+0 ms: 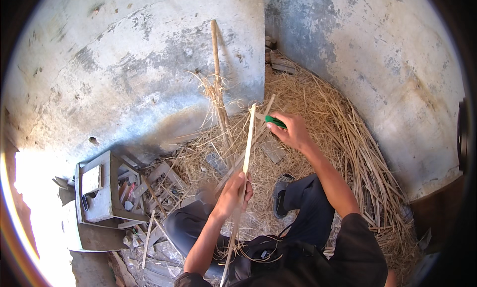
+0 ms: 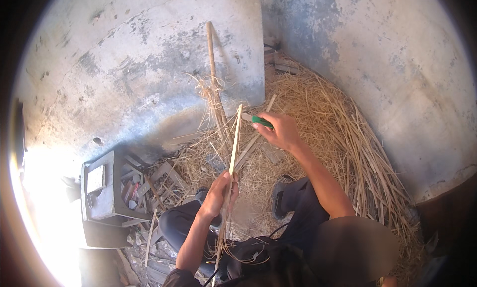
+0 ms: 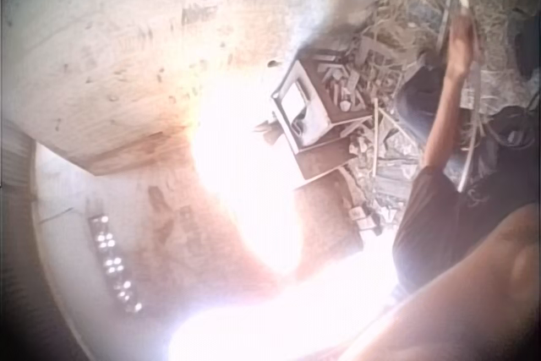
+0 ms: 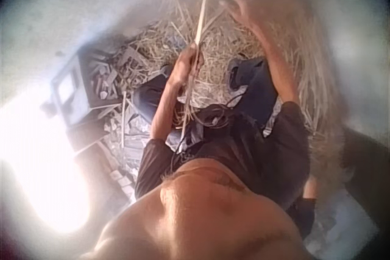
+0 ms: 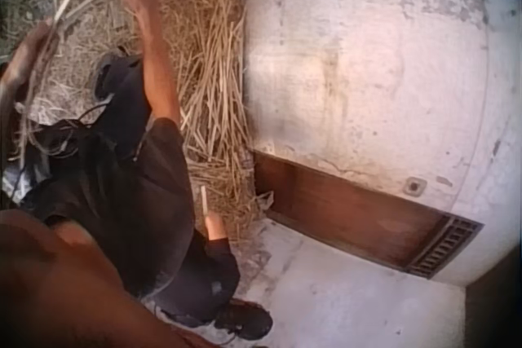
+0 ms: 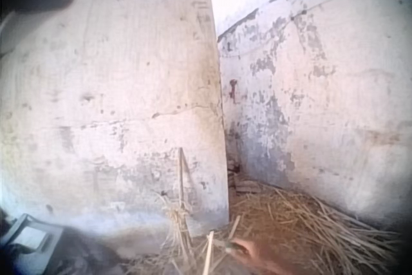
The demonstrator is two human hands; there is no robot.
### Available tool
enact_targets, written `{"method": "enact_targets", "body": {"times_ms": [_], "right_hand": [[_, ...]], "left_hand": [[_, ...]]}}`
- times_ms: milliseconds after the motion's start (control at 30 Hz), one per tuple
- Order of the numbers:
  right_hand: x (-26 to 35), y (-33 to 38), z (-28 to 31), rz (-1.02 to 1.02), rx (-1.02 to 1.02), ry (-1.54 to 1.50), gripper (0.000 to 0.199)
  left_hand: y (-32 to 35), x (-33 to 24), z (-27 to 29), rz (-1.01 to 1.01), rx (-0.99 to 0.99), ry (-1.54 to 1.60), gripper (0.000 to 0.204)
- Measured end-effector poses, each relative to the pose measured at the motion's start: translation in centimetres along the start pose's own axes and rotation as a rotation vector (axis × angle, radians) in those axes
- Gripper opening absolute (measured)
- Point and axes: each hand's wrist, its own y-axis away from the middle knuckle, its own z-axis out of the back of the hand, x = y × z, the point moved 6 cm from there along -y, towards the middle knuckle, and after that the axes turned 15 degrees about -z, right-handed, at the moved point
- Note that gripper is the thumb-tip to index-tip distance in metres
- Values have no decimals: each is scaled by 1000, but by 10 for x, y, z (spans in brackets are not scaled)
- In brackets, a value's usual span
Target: The person sits on the floor and uses a green utility knife to shave thin strips from a long bamboo pole. They hold the pole with one hand and repeatedly draw the knife along its length to remove the outer layer, creating a pile of shavings.
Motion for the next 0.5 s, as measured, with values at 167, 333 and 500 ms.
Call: {"method": "enact_targets", "body": {"times_ms": [167, 333, 500], "right_hand": [[2, 3, 0, 5, -6, -108, 40], [-1, 6, 2, 59, 15, -116, 35], [15, 11, -1, 140, -25, -141, 32]], "left_hand": [[-2, 9, 0, -90, -12, -77, 36], [0, 5, -1, -59, -29, -62, 36], [1, 1, -3, -53, -49, -121, 37]]}}
